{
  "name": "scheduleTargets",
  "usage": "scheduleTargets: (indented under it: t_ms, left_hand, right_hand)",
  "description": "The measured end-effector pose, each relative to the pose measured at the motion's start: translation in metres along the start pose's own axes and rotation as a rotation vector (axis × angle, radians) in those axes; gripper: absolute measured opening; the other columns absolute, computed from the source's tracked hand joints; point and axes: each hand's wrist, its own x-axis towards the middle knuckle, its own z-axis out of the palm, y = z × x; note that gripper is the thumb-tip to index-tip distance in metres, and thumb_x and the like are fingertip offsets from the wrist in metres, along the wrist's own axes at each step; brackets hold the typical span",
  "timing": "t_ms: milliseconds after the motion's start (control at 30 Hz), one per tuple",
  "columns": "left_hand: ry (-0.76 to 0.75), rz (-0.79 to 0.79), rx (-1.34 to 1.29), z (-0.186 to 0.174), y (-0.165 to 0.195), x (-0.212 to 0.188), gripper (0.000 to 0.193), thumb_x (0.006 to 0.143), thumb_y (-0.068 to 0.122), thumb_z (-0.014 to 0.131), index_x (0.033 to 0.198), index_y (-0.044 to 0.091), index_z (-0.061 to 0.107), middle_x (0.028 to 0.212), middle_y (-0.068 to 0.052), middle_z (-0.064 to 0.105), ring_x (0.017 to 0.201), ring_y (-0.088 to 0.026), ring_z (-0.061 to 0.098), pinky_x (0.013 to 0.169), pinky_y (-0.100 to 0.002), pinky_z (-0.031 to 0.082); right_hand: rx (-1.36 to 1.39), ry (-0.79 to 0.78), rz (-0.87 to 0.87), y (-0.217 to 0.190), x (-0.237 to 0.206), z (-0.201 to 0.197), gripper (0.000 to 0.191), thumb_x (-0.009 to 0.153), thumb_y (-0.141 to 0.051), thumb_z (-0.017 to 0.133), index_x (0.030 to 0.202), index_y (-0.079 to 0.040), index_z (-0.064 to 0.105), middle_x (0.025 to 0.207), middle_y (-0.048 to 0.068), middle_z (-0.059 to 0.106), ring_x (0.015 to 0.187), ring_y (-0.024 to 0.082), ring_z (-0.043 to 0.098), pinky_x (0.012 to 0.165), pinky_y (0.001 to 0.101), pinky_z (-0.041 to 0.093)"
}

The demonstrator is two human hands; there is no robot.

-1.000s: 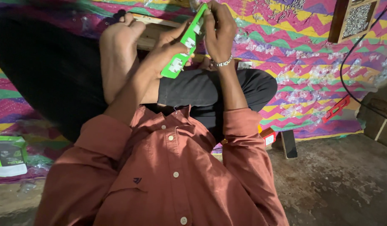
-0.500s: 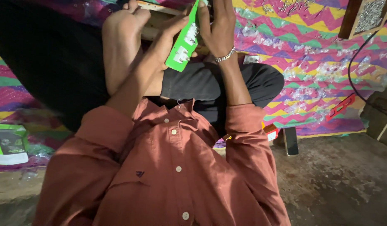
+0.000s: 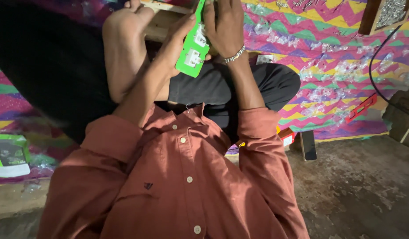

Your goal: The person sits on a mat and assembles electrical socket units by inserting white plastic components into green and red frames. They pick up small metal screws from a wooden box and insert them into the sockets, occasionally using a screwdriver to tighten them. The person handles multiple socket frames and components throughout the clip.

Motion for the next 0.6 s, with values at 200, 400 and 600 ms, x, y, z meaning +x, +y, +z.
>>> scheduleTargets:
  t_ms: [200, 400, 600]
  left_hand:
    - [-0.018, -0.013, -0.014, 0.002, 0.002, -0.002, 0.056, 0.104, 0.047, 0.062, 0.147, 0.013, 0.052, 0.110, -0.007, 0.066, 0.089, -0.022, 0.071, 0.075, -0.050, 0.065]
    - [-0.001, 0.002, 0.033, 0.003, 0.002, -0.002, 0.058, 0.102, 0.044, 0.061, 0.151, 0.017, 0.047, 0.112, -0.005, 0.066, 0.093, -0.018, 0.071, 0.074, -0.048, 0.067]
    - [0.003, 0.236, 0.059, 0.006, 0.028, -0.001, 0.053, 0.105, 0.034, 0.065, 0.150, 0.009, 0.052, 0.123, -0.013, 0.071, 0.107, -0.025, 0.071, 0.085, -0.044, 0.062]
  right_hand:
    - [-0.055, 0.025, -0.026, 0.012, -0.005, 0.007, 0.015, 0.099, -0.013, 0.067, 0.097, 0.001, 0.064, 0.089, 0.022, 0.063, 0.084, 0.042, 0.060, 0.073, 0.0505, 0.046]
    - [0.104, 0.023, 0.234, 0.018, 0.000, 0.006, 0.026, 0.103, -0.021, 0.066, 0.092, 0.002, 0.064, 0.080, 0.017, 0.063, 0.074, 0.030, 0.060, 0.070, 0.0420, 0.047]
    - [0.500, 0.112, 0.170, 0.012, -0.007, -0.026, 0.042, 0.114, -0.034, 0.042, 0.114, 0.004, 0.060, 0.103, 0.008, 0.065, 0.089, 0.016, 0.059, 0.078, 0.0325, 0.049]
